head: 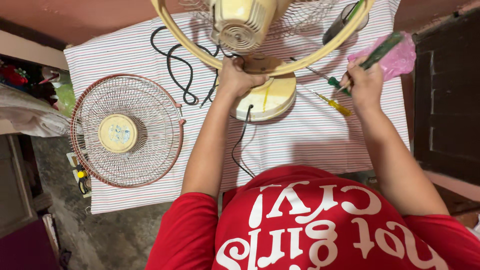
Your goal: The person disassembles a table fan by removing the front grille, fan blades, and rear housing. They use a screwdriver to loosen screws on the motor housing and base, then reassemble the fan components and secure the screws.
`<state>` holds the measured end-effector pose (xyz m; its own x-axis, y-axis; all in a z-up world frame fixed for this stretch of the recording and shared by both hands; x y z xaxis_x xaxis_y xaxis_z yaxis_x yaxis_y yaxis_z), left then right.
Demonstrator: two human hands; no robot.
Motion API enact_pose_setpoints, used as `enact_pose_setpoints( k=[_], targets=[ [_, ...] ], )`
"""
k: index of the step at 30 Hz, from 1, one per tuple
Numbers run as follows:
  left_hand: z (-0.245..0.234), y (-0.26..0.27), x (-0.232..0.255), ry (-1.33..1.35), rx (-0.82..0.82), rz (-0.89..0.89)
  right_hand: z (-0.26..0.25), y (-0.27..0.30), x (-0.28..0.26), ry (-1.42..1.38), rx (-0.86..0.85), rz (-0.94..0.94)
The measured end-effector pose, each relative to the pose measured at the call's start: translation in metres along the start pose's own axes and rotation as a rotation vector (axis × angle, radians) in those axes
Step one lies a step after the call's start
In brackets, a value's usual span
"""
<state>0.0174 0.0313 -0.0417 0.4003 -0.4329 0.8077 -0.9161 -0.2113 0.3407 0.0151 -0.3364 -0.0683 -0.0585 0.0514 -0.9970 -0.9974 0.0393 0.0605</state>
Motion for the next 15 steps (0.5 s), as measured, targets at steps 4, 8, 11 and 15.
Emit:
enact_pose_setpoints(
  k=[4,8,11,15],
  targets=[
    [0.001,-0.004,-0.004,-0.073,-0.02,0.098,0.007,0.022,0.032,0.196,-0.035,0.177],
    [0.003,-0.007,-0.005,0.113,-0.048,-0.002,0.024,0.043,0.037,0.932,-0.214,0.238],
    [0.006,-0.004,-0.001,0.177,-0.087,0.002,0.044,0.052,0.035,1.266,-0.417,0.214],
    [0.006,0.0,-0.002,0.096,-0.006,0.012,0.06,0.062,0.039,1.364,-0.509,0.27]
  ],
)
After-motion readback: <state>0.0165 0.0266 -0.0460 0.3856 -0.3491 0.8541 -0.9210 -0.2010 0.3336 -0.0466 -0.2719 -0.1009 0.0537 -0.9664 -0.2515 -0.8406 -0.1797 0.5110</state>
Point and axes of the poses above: each hand's wrist, its own y-axis away from the middle knuckle, its own z-axis out of the palm, x = y × z, the point moved 4 cm from there along -y, towards the middle knuckle
